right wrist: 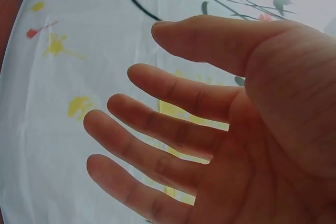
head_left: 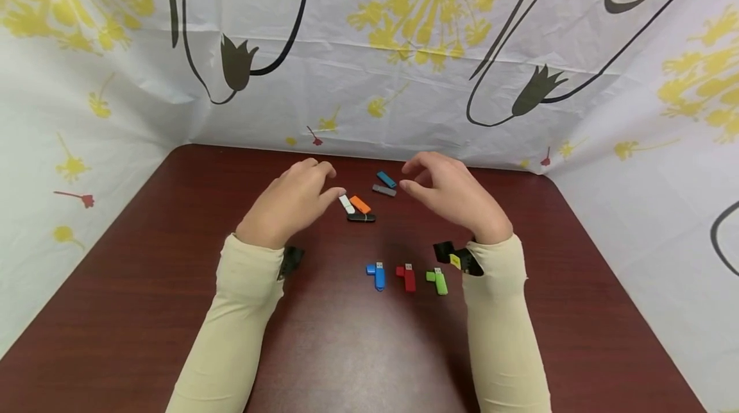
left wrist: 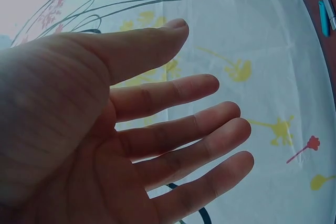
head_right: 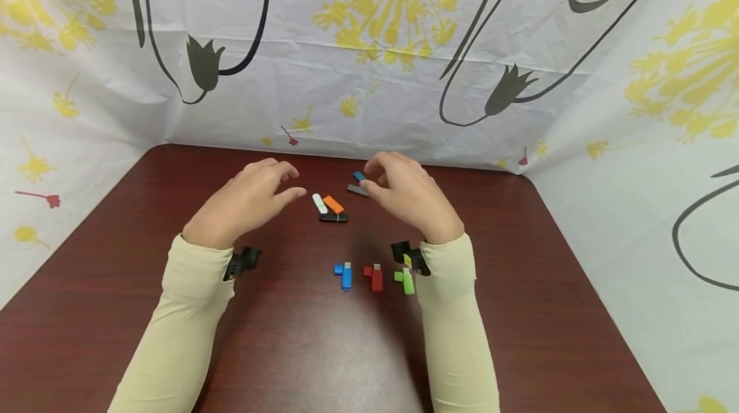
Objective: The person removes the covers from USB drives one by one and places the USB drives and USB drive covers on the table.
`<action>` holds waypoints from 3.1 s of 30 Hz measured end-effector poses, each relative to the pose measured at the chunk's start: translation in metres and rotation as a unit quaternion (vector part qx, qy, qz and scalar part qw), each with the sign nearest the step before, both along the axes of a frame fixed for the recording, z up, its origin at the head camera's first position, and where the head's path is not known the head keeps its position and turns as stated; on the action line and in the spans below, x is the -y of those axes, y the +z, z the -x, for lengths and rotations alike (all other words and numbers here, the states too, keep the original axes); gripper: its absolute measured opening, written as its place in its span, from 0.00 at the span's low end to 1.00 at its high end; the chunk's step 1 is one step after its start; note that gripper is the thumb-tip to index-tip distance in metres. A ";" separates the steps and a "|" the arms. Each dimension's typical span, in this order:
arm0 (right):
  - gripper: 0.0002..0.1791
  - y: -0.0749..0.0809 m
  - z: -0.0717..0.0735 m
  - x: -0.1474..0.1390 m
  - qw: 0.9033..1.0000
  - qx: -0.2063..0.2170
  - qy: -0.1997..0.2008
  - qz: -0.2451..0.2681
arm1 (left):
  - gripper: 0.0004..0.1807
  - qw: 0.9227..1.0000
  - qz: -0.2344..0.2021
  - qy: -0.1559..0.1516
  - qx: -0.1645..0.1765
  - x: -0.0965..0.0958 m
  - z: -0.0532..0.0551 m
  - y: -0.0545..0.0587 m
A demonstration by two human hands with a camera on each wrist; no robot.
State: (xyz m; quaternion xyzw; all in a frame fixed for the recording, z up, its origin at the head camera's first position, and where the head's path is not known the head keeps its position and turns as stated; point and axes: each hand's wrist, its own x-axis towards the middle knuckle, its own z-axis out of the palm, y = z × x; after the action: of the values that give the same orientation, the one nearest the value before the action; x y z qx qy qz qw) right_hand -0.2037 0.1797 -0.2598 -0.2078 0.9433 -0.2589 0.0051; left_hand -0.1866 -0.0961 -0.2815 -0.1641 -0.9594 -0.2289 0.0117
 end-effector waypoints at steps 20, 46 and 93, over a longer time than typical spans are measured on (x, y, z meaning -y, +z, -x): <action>0.22 -0.064 0.055 0.073 0.995 0.020 -0.098 -0.023 | 0.25 0.999 0.017 -0.021 -0.024 -0.004 0.000 0.000; 0.14 -0.116 0.076 0.089 0.980 0.117 -0.054 -0.153 | 0.22 0.999 0.016 -0.037 -0.031 -0.004 -0.002 -0.002; 0.07 -0.033 0.017 0.055 0.990 -0.072 -0.067 -0.101 | 0.25 0.999 0.020 -0.029 -0.026 -0.011 -0.001 -0.004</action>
State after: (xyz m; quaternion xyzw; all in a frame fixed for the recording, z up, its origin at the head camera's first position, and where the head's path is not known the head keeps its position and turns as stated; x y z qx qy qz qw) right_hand -0.2208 0.1251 -0.2929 -0.1612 0.9743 -0.1461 -0.0593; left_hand -0.1857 -0.0852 -0.2860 -0.1979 -0.9581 -0.2055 0.0267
